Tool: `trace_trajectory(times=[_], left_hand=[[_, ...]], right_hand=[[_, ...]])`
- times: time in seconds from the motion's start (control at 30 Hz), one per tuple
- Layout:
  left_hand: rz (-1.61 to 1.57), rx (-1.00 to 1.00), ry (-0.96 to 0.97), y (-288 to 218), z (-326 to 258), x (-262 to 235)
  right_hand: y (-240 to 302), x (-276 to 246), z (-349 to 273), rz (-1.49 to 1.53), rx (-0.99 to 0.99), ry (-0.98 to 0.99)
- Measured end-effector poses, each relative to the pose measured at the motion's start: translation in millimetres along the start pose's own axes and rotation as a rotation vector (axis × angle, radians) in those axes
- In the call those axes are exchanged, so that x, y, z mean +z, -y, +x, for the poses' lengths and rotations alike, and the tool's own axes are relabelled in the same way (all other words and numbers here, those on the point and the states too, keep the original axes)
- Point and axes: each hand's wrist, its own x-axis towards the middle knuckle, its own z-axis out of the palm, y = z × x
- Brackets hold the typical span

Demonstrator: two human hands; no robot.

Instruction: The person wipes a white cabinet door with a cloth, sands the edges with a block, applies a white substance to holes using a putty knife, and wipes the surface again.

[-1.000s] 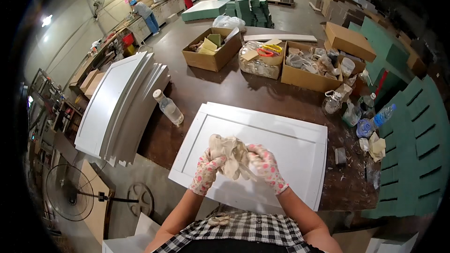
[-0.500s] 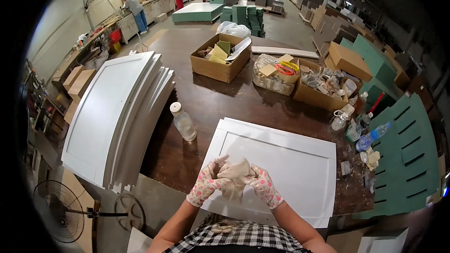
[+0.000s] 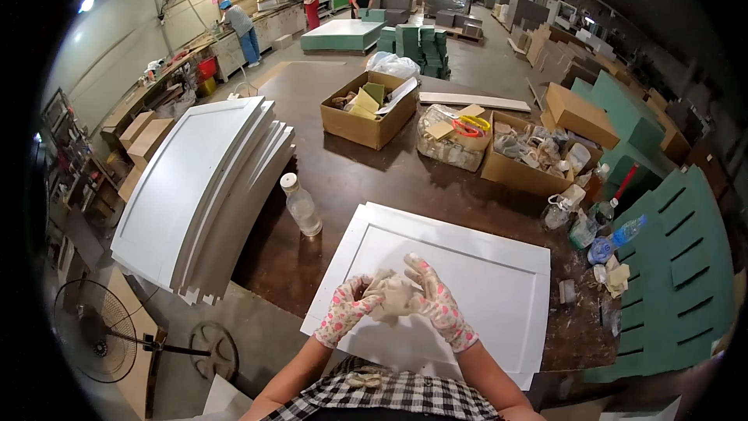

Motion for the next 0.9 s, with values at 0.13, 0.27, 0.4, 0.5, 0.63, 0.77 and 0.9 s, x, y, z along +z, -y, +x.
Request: trace_trajectory(times=[0.13,0.27,0.4,0.5,0.63,0.77,0.9], left_hand=[[0.131,0.091,0.022,7.4,-11.3,3.8],[0.113,0.076,-0.032,-13.8,-15.8,6.6],[0.289,0.128,-0.127,-17.8,-14.7,-8.2],[0.288,0.129,-0.095,-34.8,-12.5,-14.0],[0.08,0.315,-0.411,-28.6,12.2,-86.1],[0.286,0.375,-0.668,11.0,61.7,-183.6],[0.609,0.372,-0.689,15.9,122.1,-206.1]], right_hand=[[6.5,10.9,7.0,0.1,0.197,0.144],[-12.8,19.2,12.8,0.139,0.152,0.312],[-30.7,31.1,23.0,0.209,0.102,0.29],[-34.2,33.3,29.5,0.149,0.082,0.105],[-26.2,35.2,42.4,-0.528,-0.09,-0.164],[-90.1,5.7,34.1,-1.528,-0.275,0.022],[-82.9,39.9,24.5,-1.705,-0.121,0.02]])
